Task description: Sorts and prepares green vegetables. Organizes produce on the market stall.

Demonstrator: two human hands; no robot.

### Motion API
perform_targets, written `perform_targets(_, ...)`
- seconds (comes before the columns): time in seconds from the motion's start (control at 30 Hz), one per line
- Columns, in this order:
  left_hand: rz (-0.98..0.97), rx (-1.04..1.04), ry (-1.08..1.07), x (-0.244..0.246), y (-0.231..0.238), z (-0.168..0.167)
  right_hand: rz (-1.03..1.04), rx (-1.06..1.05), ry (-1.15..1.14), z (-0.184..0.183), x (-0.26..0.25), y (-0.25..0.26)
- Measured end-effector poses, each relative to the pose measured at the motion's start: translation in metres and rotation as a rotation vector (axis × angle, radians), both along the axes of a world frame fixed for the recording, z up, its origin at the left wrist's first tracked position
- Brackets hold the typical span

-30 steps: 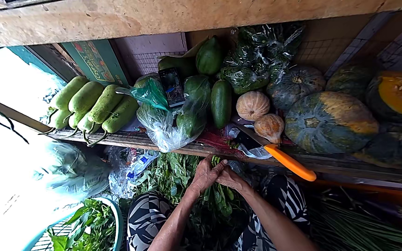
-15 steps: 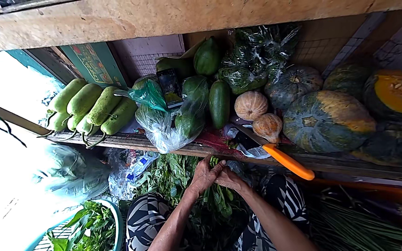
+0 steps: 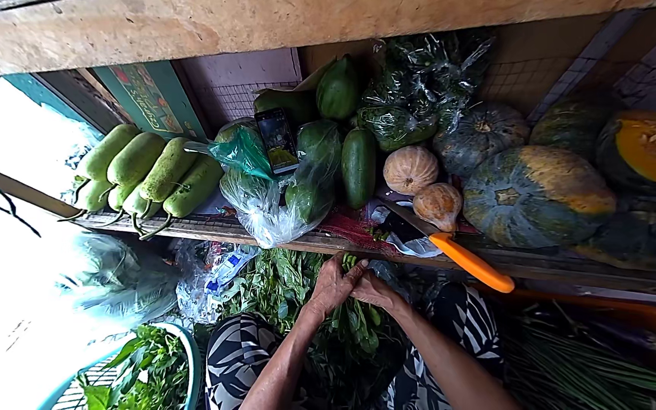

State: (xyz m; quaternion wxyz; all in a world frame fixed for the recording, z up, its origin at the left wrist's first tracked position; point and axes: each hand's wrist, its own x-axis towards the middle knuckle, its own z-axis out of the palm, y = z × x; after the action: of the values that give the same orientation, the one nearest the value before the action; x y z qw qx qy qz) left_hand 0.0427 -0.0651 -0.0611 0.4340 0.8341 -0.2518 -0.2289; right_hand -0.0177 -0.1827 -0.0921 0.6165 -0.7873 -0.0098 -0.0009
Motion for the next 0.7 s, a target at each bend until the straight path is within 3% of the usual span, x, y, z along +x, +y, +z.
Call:
perform_targets(0.13,0.001,-0.113,0.005,0.001,0.001,-0.002,-0.046,0.013,0.003,0.005,0.001,-0.001)
perform_targets(0.23,0.030,-0.260,0.064,0.000,0.002,-0.004,-0.199,0.133,-0.006,0.015,0.008,-0.010)
perform_targets(0.4,-0.140,-0.024,0.157,-0.003,0.004,-0.005,-0.412,0.537,-0.021,0.021,0.015,-0.020)
perform_targets(0.7,-0.190,-0.017,0.186,-0.007,0.004,-0.007,-0.560,0.557,0.048,0.027,0.006,-0.009)
